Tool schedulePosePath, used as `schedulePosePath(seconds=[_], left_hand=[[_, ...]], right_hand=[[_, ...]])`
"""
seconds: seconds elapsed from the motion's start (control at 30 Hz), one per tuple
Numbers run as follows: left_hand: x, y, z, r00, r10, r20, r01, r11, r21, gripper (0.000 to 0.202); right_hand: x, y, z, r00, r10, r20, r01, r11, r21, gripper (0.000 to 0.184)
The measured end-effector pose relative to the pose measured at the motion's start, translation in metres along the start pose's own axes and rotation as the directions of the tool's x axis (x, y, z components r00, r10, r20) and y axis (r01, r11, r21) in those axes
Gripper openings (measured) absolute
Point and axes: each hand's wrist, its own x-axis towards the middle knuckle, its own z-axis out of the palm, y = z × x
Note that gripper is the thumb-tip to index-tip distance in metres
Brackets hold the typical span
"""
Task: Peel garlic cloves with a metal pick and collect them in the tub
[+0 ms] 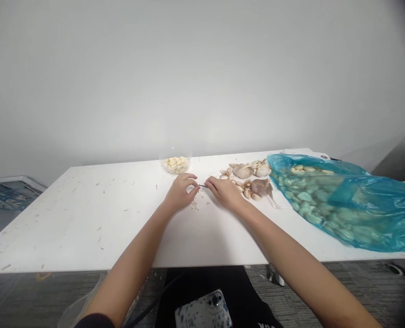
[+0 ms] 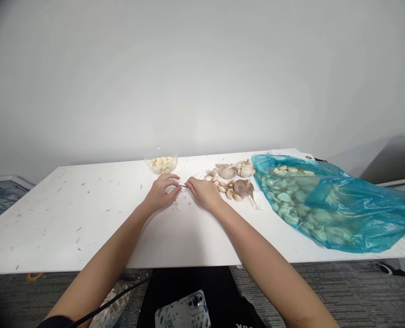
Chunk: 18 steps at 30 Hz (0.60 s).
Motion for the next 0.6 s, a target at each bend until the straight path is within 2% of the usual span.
schedulePosePath(seconds=[0.2, 0.33, 0.43, 0.6], left_hand=[[0.0, -0.005, 0.0, 0.998, 0.056, -0.019, -0.055, 0.997, 0.051, 0.014], [0.001, -0.008, 0.001, 0.993, 0.116, -0.012, -0.114, 0.985, 0.126, 0.018], [0.001, -0.01, 0.0, 0.99, 0.141, 0.011, -0.141, 0.972, 0.188, 0.021], [0.0, -0.012, -0.002, 0.991, 0.115, 0.067, -0.129, 0.957, 0.262, 0.027]], right_hand=[[0.0, 0.001, -0.003, 1.0, 0.023, -0.007, -0.024, 0.999, -0.032, 0.035], [0.001, 0.003, -0.005, 0.997, 0.081, -0.007, -0.082, 0.995, -0.051, 0.038], [0.0, 0.004, -0.007, 0.995, 0.096, -0.012, -0.096, 0.995, 0.003, 0.039], [-0.003, 0.006, -0.005, 0.999, 0.032, -0.01, -0.031, 0.992, 0.124, 0.033]])
